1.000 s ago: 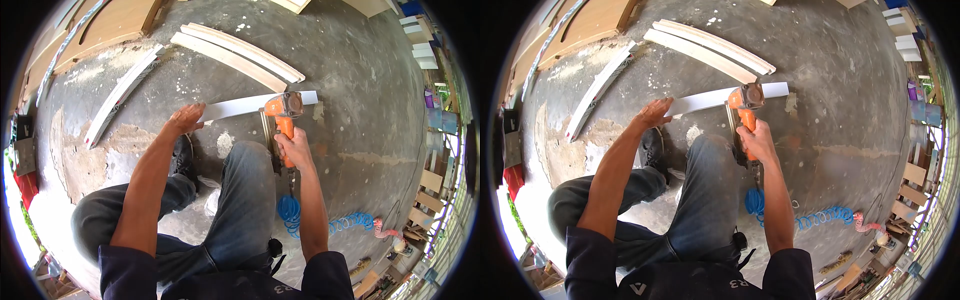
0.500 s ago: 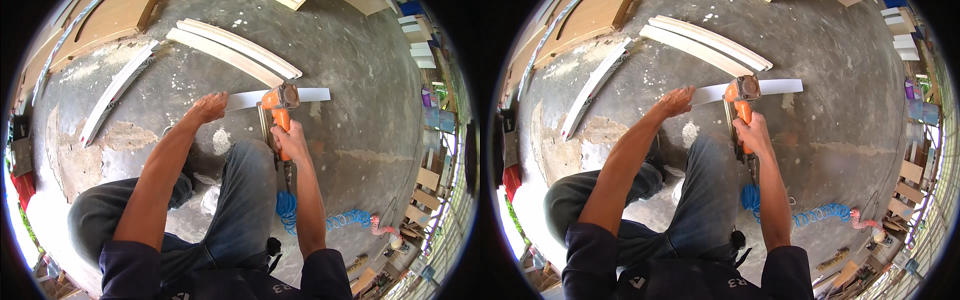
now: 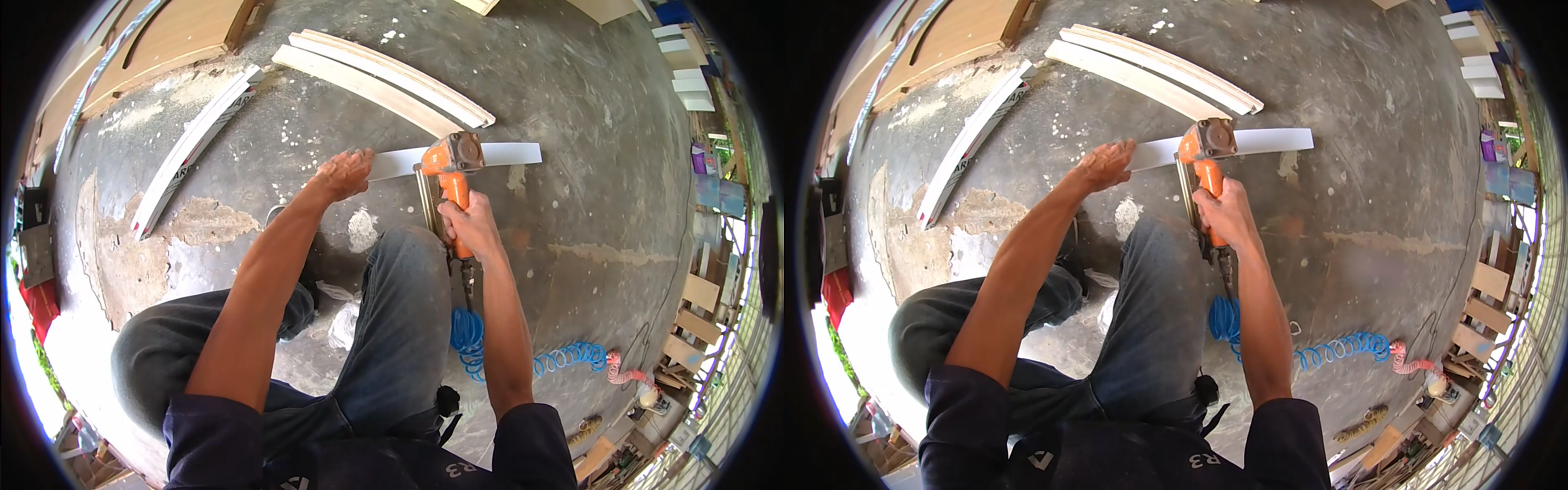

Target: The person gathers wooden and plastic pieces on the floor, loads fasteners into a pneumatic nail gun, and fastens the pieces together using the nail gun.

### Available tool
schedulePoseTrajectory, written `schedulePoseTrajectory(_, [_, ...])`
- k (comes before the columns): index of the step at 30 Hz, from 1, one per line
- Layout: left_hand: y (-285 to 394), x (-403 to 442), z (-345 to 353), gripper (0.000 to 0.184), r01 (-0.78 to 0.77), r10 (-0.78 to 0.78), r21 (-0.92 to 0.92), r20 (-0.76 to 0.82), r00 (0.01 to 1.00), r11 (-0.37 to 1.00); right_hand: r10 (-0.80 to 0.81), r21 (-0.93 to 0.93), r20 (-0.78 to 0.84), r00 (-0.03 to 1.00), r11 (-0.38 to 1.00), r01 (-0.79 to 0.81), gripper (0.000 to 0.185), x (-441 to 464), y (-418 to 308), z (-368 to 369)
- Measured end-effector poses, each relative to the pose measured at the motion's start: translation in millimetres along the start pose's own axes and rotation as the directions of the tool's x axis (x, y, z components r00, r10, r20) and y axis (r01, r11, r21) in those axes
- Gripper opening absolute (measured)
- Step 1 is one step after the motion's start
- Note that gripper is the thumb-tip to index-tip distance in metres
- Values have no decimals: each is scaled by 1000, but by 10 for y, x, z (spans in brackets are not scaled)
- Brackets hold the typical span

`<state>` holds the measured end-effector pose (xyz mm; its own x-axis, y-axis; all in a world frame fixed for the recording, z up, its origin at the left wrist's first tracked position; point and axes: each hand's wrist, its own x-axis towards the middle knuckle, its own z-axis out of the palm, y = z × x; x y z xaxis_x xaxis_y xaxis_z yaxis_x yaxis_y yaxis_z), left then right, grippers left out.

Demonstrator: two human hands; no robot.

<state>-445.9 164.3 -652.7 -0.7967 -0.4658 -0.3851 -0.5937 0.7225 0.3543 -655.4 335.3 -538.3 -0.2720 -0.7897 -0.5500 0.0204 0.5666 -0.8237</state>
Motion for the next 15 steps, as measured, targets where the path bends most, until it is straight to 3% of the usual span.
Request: schedulePoseTrajectory(15, [-18,20,33,68,-2,2,2,-22,1000,1000,-14,-39,17,1000,999,14,8,-1,-35,15])
